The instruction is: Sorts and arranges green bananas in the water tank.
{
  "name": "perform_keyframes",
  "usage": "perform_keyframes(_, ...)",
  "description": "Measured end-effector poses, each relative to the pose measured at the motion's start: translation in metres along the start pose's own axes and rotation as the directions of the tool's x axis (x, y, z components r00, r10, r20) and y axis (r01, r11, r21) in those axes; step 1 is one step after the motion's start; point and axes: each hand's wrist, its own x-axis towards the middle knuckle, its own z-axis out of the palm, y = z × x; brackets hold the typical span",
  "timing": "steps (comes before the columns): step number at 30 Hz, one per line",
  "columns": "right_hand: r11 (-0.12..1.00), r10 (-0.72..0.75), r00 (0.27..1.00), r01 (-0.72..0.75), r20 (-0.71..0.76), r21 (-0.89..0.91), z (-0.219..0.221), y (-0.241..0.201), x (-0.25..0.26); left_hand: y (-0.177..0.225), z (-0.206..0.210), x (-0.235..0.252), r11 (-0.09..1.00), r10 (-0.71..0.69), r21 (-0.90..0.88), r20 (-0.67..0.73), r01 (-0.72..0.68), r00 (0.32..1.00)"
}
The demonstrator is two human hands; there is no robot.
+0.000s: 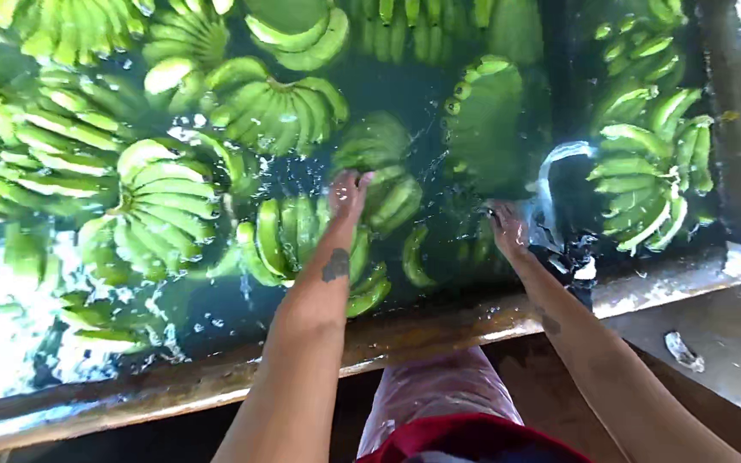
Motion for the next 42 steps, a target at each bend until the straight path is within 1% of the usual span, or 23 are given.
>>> perform_keyframes(1, 0.996, 0.072, 0.996, -0.069, -0.044, 0.052, -0.006, 0.005, -0.004, -0.007, -0.009, 0.004, 0.998, -0.054, -0.041, -0.001, 0.053, 0.999)
perform_keyframes(3, 0.969, 0.229, 0.973, -0.224, -0.036, 0.099, -0.011, 0.025, -0.017, -0.022, -0.023, 0.011, 0.974, -0.189, -0.132, -0.002, 0.187, 0.982)
perform_keyframes(5, 0.923, 0.360, 0.926, -0.372, 0.116, 0.098, -0.014, 0.038, -0.033, -0.040, -0.032, 0.017, 0.951, -0.263, -0.178, -0.044, 0.251, 0.964)
perform_keyframes(6, 0.896, 0.416, 0.880, -0.440, 0.231, 0.062, -0.017, 0.037, -0.039, -0.048, -0.035, 0.016, 0.945, -0.275, -0.202, -0.078, 0.255, 0.958)
perform_keyframes(7, 0.880, 0.447, 0.833, -0.475, 0.326, 0.007, -0.017, 0.033, -0.043, -0.052, -0.040, 0.007, 0.947, -0.256, -0.228, -0.108, 0.227, 0.961)
perform_keyframes(9, 0.884, 0.444, 0.768, -0.461, 0.461, -0.084, -0.011, 0.023, -0.040, -0.048, -0.048, -0.027, 0.964, -0.136, -0.247, -0.157, 0.094, 0.978)
perform_keyframes(11, 0.892, 0.428, 0.717, -0.433, 0.551, -0.130, -0.004, 0.004, -0.033, -0.041, -0.047, -0.079, 0.978, -0.019, -0.209, -0.183, -0.020, 0.983)
perform_keyframes(12, 0.899, 0.417, 0.704, -0.414, 0.575, -0.144, -0.004, -0.009, -0.029, -0.038, -0.043, -0.107, 0.982, 0.013, -0.183, -0.173, -0.045, 0.985)
perform_keyframes(15, 0.939, 0.339, 0.756, -0.303, 0.560, -0.160, 0.005, -0.033, -0.013, -0.046, -0.010, -0.187, 0.987, 0.104, -0.105, -0.154, -0.121, 0.983)
perform_keyframes(17, 0.953, 0.285, 0.810, -0.298, 0.513, -0.057, 0.009, -0.058, -0.011, -0.052, 0.015, -0.231, 0.987, 0.146, -0.047, -0.103, -0.151, 0.984)
perform_keyframes(19, 0.958, 0.253, 0.844, -0.287, 0.473, 0.000, 0.013, -0.094, -0.011, -0.051, 0.031, -0.258, 0.996, 0.076, -0.041, 0.002, -0.076, 0.997)
perform_keyframes(21, 0.964, 0.223, 0.864, -0.265, 0.451, 0.031, 0.020, -0.139, -0.011, -0.047, 0.036, -0.261, 0.999, -0.050, 0.007, 0.095, 0.050, 0.994)
perform_keyframes(23, 0.966, 0.193, 0.863, -0.250, 0.467, 0.063, 0.028, -0.183, -0.011, -0.043, 0.033, -0.249, 0.988, -0.153, 0.050, 0.164, 0.147, 0.974)
perform_keyframes(25, 0.974, 0.128, 0.857, -0.204, 0.499, 0.100, 0.036, -0.206, -0.009, -0.048, 0.032, -0.233, 0.974, -0.223, 0.109, 0.270, 0.200, 0.937)
perform_keyframes(29, 0.983, -0.081, 0.822, -0.026, 0.563, 0.180, 0.032, -0.201, -0.004, -0.063, 0.028, -0.217, 0.954, -0.291, 0.182, 0.355, 0.239, 0.889)
perform_keyframes(31, 0.984, -0.103, 0.864, 0.015, 0.494, 0.179, 0.021, -0.185, -0.012, -0.067, 0.027, -0.213, 0.946, -0.311, 0.210, 0.370, 0.247, 0.876)
perform_keyframes(33, 0.996, -0.039, 0.914, 0.004, 0.405, 0.086, 0.014, -0.160, -0.020, -0.076, 0.030, -0.208, 0.942, -0.321, 0.215, 0.363, 0.257, 0.875)
perform_keyframes(34, 0.998, 0.013, 0.928, -0.033, 0.373, 0.045, 0.013, -0.145, -0.024, -0.079, 0.029, -0.207, 0.940, -0.326, 0.217, 0.354, 0.262, 0.876)
perform_keyframes(36, 0.986, 0.157, 0.921, -0.167, 0.355, -0.004, 0.011, -0.112, -0.034, -0.087, 0.029, -0.207, 0.940, -0.332, 0.196, 0.343, 0.279, 0.879)
perform_keyframes(37, 0.966, 0.238, 0.909, -0.257, 0.343, 0.011, 0.012, -0.097, -0.038, -0.090, 0.029, -0.205, 0.936, -0.344, 0.200, 0.338, 0.290, 0.876)
perform_keyframes(38, 0.930, 0.328, 0.888, -0.364, 0.323, 0.055, 0.015, -0.087, -0.042, -0.092, 0.027, -0.203, 0.933, -0.350, 0.209, 0.337, 0.293, 0.874)
perform_keyframes(40, 0.804, 0.496, 0.816, -0.561, 0.299, 0.196, 0.017, -0.082, -0.050, -0.096, 0.018, -0.204, 0.943, -0.320, 0.208, 0.345, 0.260, 0.883)
perform_keyframes(42, 0.697, 0.553, 0.783, -0.622, 0.283, 0.357, 0.018, -0.094, -0.051, -0.103, 0.007, -0.213, 0.965, -0.254, 0.153, 0.344, 0.213, 0.904)
